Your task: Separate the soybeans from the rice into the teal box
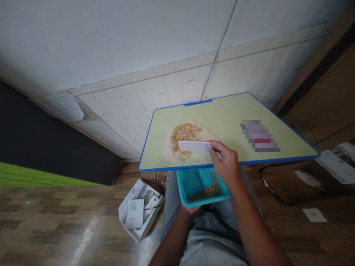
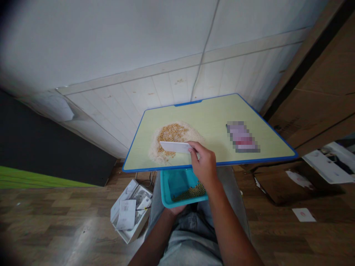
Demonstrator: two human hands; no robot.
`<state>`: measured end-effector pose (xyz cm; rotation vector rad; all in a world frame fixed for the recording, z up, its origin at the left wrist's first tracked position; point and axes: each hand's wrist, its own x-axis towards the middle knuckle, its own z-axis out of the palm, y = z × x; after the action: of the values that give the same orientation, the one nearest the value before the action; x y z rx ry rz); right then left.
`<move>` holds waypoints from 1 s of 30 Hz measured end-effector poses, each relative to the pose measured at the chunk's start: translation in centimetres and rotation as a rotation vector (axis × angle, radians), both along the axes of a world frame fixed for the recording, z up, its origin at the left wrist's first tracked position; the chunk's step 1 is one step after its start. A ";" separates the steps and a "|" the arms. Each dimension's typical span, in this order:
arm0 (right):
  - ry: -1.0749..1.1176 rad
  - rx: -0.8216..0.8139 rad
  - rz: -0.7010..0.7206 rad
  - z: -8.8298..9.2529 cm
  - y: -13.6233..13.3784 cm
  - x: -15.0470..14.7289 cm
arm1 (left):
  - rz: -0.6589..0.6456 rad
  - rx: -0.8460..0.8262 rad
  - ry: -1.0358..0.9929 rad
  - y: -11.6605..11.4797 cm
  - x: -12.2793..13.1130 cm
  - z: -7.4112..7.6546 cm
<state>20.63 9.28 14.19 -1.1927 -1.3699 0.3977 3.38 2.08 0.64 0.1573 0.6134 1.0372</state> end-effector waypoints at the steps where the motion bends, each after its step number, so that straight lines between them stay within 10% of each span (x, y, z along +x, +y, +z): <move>1: 0.002 -0.002 -0.004 0.1 -0.2 0.2 | 0.024 -0.022 0.009 0.0 0.0 0.1; 30: -0.021 0.130 0.067 1.0 -1.6 2.2 | 0.085 -0.173 0.014 -0.1 0.8 5.0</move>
<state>22.81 7.70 15.15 -1.0493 -1.4345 0.3392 4.18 1.98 5.62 -0.0133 0.7239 1.0607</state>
